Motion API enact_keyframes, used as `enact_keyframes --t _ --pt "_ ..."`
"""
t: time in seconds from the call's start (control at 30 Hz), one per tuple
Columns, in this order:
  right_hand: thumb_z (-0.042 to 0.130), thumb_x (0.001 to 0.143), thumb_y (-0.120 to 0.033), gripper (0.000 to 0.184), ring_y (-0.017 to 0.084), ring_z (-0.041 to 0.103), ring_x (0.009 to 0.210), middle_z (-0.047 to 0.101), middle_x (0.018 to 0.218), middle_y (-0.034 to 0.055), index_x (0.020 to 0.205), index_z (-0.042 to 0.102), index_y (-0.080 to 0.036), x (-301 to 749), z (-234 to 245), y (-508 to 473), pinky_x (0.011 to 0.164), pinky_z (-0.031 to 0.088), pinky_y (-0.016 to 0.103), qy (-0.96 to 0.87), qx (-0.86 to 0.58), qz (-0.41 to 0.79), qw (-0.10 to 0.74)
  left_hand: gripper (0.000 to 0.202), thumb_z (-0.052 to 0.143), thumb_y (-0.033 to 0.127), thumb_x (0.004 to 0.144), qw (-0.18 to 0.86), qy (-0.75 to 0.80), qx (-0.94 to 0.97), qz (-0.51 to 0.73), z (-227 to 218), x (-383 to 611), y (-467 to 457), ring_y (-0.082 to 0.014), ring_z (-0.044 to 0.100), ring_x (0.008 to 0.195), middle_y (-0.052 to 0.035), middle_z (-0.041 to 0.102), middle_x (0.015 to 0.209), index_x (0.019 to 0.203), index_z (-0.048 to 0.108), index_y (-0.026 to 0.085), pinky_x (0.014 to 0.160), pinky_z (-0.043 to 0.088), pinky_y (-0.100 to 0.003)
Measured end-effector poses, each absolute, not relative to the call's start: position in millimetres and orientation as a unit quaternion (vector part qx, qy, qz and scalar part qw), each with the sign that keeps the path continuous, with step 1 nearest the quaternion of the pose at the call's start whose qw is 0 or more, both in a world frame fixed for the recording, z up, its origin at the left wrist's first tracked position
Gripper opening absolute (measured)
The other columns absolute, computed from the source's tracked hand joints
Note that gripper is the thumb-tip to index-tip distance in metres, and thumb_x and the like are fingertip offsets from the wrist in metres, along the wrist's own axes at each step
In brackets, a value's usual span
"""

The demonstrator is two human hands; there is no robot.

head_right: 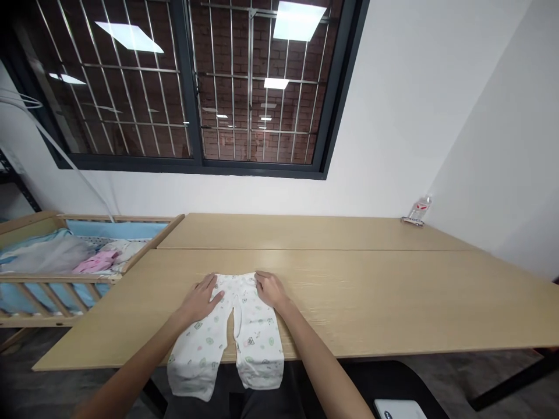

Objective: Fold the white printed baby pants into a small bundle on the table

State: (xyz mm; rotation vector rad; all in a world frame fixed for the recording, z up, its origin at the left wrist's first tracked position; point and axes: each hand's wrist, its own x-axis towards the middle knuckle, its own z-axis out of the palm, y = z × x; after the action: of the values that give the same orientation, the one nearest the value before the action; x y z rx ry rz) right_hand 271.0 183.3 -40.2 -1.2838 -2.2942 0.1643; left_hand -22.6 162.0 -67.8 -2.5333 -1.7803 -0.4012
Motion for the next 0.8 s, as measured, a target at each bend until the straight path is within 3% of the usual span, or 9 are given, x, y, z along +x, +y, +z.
enact_keyframes --t 0.17,0.3,0.8 --pt "0.044 0.097 -0.016 0.039 0.024 0.06 0.129 0.067 0.135 0.0122 0.122 0.073 -0.015 274 -43 199 0.116 0.04 0.037 -0.841 -0.478 0.046 0.251 0.083 0.018 0.064 0.1 -0.004 -0.578 -0.807 -0.123 -76 -18 178 -0.0303 0.025 0.154 -0.0192 0.031 0.164 0.156 0.032 0.004 0.121 0.025 -0.044" --pt "0.044 0.097 -0.015 0.041 0.022 0.054 0.137 0.062 0.143 0.0084 0.128 0.07 -0.019 277 -40 220 0.118 0.038 0.036 -0.835 -0.496 0.055 0.231 0.082 0.017 0.063 0.1 -0.007 -0.585 -0.802 -0.117 -75 -17 200 -0.0301 0.022 0.155 -0.019 0.029 0.164 0.156 0.03 0.004 0.122 0.023 -0.044" --pt "0.04 0.1 -0.019 0.038 0.023 0.055 0.135 0.062 0.143 0.0076 0.126 0.068 -0.022 286 -37 288 0.112 0.041 0.037 -0.831 -0.515 0.039 0.207 0.073 0.018 0.054 0.102 0.001 -0.592 -0.8 -0.097 -68 -7 280 -0.0289 0.023 0.155 -0.0203 0.031 0.164 0.155 0.032 0.005 0.121 0.024 -0.045"
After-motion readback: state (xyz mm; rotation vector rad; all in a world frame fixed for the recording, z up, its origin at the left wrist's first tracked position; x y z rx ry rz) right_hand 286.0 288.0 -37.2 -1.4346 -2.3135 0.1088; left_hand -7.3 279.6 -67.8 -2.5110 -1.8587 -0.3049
